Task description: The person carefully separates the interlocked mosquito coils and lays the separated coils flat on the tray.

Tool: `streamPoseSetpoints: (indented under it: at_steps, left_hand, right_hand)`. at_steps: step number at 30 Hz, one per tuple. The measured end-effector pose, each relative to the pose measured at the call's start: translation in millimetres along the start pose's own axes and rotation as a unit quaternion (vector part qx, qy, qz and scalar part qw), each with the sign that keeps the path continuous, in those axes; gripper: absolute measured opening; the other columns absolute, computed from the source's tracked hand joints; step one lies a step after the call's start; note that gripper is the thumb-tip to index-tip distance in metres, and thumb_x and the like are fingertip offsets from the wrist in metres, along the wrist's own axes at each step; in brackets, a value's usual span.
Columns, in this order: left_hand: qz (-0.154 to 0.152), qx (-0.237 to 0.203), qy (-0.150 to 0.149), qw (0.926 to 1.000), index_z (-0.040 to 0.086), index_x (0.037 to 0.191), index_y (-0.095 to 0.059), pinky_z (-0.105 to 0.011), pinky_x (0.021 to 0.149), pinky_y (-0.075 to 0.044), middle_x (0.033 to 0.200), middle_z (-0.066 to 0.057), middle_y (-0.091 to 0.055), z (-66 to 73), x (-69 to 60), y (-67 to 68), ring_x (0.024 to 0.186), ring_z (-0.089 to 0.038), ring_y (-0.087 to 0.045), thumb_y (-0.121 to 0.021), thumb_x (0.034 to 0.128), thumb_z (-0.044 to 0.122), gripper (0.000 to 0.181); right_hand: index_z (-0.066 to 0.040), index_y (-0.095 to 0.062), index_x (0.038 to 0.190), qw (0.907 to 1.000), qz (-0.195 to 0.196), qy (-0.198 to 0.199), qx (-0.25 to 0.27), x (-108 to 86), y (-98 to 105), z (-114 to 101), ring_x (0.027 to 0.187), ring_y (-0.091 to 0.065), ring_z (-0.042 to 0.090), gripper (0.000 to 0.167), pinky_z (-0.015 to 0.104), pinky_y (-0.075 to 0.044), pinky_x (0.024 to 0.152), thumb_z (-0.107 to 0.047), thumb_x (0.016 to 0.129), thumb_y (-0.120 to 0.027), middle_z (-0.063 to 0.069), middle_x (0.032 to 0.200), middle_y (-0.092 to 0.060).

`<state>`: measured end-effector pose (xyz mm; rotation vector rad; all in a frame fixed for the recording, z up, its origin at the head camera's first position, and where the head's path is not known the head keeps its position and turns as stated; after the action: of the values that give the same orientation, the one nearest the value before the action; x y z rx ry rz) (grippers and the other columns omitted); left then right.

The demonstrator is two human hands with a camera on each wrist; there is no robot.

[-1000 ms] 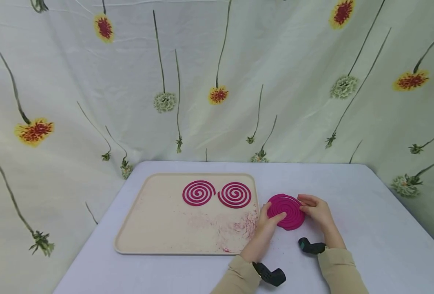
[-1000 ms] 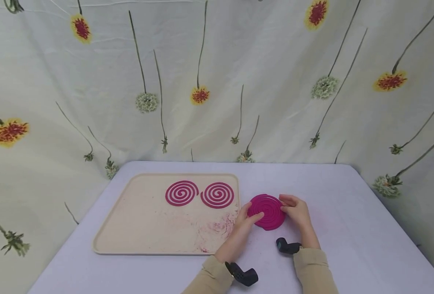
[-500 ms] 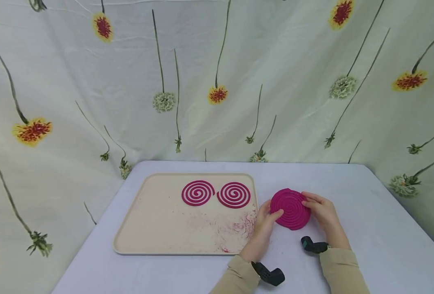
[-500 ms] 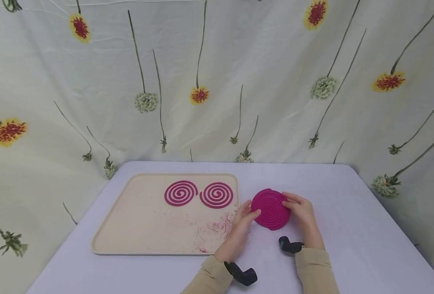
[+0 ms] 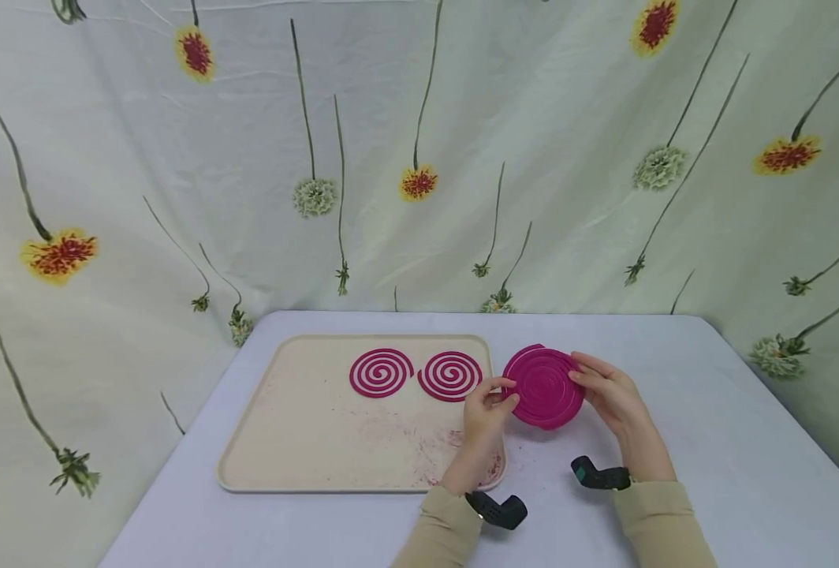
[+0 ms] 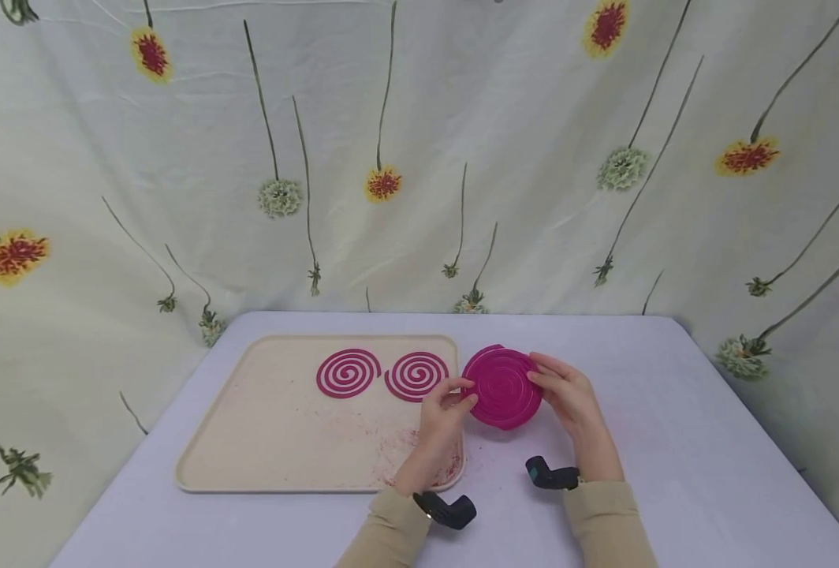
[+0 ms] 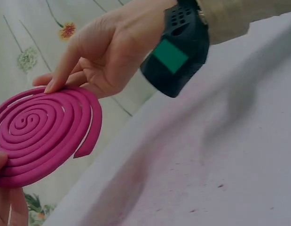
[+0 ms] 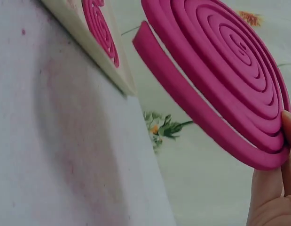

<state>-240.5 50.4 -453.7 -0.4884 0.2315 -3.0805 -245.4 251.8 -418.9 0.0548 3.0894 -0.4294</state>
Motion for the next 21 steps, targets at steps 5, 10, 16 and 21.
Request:
streamPoseSetpoints:
  at_steps: [5, 10, 16, 21]
  left_hand:
    - [-0.029, -0.003, 0.002, 0.9996, -0.010, 0.094, -0.066, -0.016, 0.070, -0.049, 0.092, -0.019, -0.065, 41.7, 5.8, 22.0, 0.080, -0.012, -0.056, -0.067, 0.0799, -0.008, 0.014]
    - [-0.057, 0.025, -0.008, 0.9980, -0.011, 0.096, -0.066, -0.018, 0.069, -0.052, 0.092, -0.017, -0.065, 74.8, 9.3, 43.9, 0.079, -0.011, -0.057, -0.067, 0.0818, -0.005, 0.015]
    - [-0.075, 0.034, -0.002, 0.9966, -0.004, 0.100, -0.068, -0.022, 0.069, -0.054, 0.095, -0.012, -0.065, 75.9, 19.8, 69.6, 0.079, -0.014, -0.058, -0.069, 0.0828, 0.002, 0.018]
    - [-0.072, 0.033, -0.020, 0.9967, -0.004, 0.101, -0.068, -0.021, 0.068, -0.053, 0.096, -0.012, -0.066, 83.3, 22.4, 85.9, 0.081, -0.016, -0.057, -0.069, 0.0835, 0.004, 0.020]
  right_hand:
    - [0.006, -0.048, 0.132, 0.9997, -0.005, 0.024, -0.004, -5.4, -23, -13, 0.092, -0.062, 0.006, 0.046, 0.019, -0.051, 0.081, 0.001, 0.088, -0.061, -0.008, 0.096, -0.067]
    - [-0.009, -0.064, 0.116, 0.9983, -0.019, 0.054, -0.012, -12.7, -43, -22, 0.089, -0.064, 0.008, 0.030, 0.021, -0.052, 0.080, -0.001, 0.087, -0.064, -0.006, 0.095, -0.069]
    - [0.000, -0.058, 0.122, 0.9930, -0.053, 0.102, -0.026, -20.9, -66, -31, 0.088, -0.066, 0.009, 0.034, 0.024, -0.053, 0.078, 0.004, 0.087, -0.061, -0.006, 0.094, -0.070]
    - [0.011, -0.046, 0.130, 0.9903, -0.053, 0.104, -0.076, -25.4, -84, -34, 0.090, -0.066, 0.009, 0.048, 0.026, -0.053, 0.079, -0.005, 0.088, -0.064, -0.004, 0.099, -0.069]
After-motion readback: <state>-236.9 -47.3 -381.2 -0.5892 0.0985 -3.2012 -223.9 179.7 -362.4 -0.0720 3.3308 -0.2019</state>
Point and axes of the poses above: each hand's wrist, its own x-axis towards the middle knuckle, its own y-axis out of the back of the hand, z = x × y, the point moved 1 cm from there along x, towards the middle knuckle
